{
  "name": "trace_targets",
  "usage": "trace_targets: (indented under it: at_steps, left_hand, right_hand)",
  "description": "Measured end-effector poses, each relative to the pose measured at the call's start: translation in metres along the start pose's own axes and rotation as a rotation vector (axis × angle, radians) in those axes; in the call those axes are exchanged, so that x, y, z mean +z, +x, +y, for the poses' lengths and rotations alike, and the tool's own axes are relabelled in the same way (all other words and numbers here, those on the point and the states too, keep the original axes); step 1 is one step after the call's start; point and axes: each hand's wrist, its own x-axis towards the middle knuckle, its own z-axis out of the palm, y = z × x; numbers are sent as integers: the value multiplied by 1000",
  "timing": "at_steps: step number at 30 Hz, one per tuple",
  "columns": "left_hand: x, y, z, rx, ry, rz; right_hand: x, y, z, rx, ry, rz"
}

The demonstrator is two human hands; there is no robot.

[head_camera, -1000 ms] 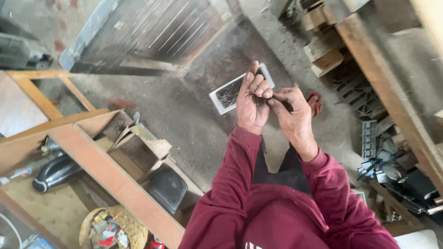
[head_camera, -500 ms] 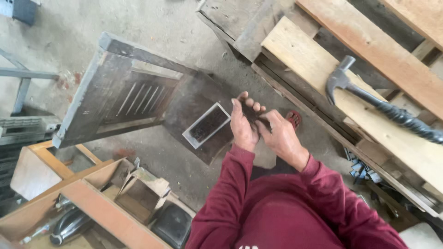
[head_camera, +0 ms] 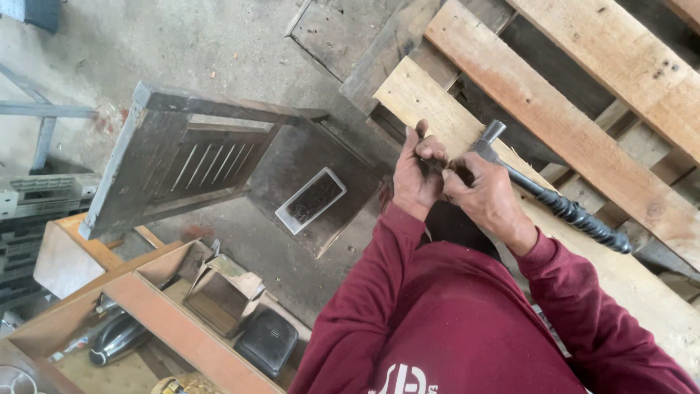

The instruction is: The person assembles a wooden pallet by hammering nails into wooden slats. They pick up nails from a white container, position them on the wood, and drive them in with a hammer. The person also flips the pallet to work on the other side and adds additional wooden blocks to the structure.

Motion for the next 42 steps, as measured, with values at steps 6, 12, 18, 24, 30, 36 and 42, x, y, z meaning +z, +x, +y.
trace_targets:
  at_steps: [6,12,18,24,30,36,42]
  left_hand:
    - [16,29,-16,-356,-132,-191]
    - [47,39,-34,-227,420,165]
    - [49,51,-28,-344,497,74]
    - [27,76,-37,-519,324,18]
    - [24,72,-70,-608,381,93]
    - [39,55,-116,-394,582,63]
    - [44,29,-171,-249,598,-7]
  right_hand:
    - [-7,-4,18,59,406,88]
    - [3,-2,4,131,150,386]
    - [16,5,3,1,230,534]
    - [8,0,25,-36,813,669]
    - [-15,-19,46,-23,857,696]
    - [-42,-33,71,-19,620,628]
    - [-95,-63,81,104,587,436]
